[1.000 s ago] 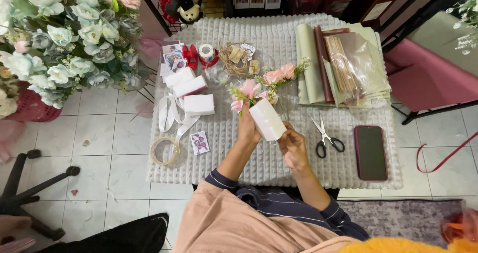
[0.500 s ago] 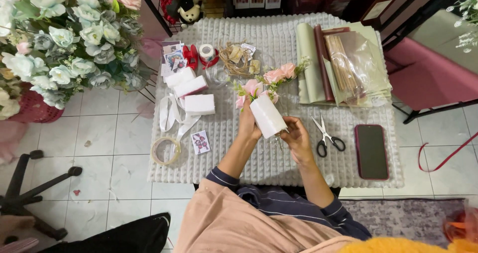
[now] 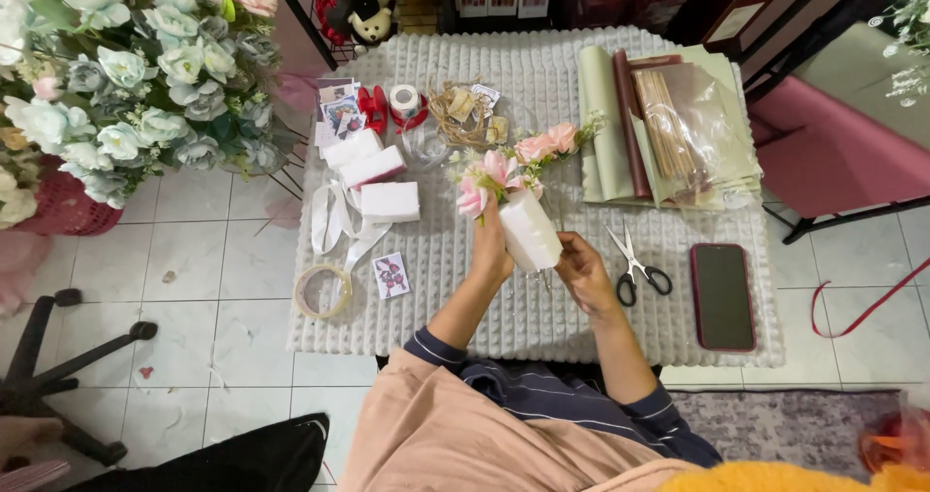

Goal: Preparing a base with a flower and laying out wrapping paper for a floral arrangement

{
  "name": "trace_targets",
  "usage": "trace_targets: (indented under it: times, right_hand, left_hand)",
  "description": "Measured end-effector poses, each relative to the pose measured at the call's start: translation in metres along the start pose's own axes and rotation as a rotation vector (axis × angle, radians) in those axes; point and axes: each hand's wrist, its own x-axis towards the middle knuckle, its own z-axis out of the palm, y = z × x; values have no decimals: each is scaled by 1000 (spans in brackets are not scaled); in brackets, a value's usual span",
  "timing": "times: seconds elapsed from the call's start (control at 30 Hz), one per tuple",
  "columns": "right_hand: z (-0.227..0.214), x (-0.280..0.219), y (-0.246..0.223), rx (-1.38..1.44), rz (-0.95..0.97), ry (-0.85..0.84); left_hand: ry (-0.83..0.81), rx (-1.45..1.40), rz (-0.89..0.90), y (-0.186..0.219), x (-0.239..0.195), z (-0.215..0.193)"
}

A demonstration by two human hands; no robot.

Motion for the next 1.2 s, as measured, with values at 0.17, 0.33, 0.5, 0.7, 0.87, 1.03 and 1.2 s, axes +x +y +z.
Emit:
trace_targets:
  times: [0.17, 0.33, 0.5, 0.7, 0.87, 1.03, 1.2]
  right_hand:
    - [-2, 16, -66, -153, -51, -81]
    - [10, 19, -81, -389, -233, -149]
    - [2, 26, -122, -434, -237, 84]
    - [51, 38, -177, -929, -256, -533]
    - [35, 57, -166, -802, -266, -775]
    - [4, 80, -160, -697, -91, -756]
    - [10, 51, -75, -1204, -117, 180]
  left_hand:
    - [-329, 459, 245, -4, 3, -15]
    - [-810, 866, 517, -23, 7, -18]
    - [-858, 1137, 917, 14, -11, -15]
    - [-937, 974, 982, -3, 4, -33]
    - [-1056, 594, 592, -17, 27, -54]
    - [-1017, 806, 518, 29, 4, -51]
    - [-445, 767, 580, 31, 46, -100]
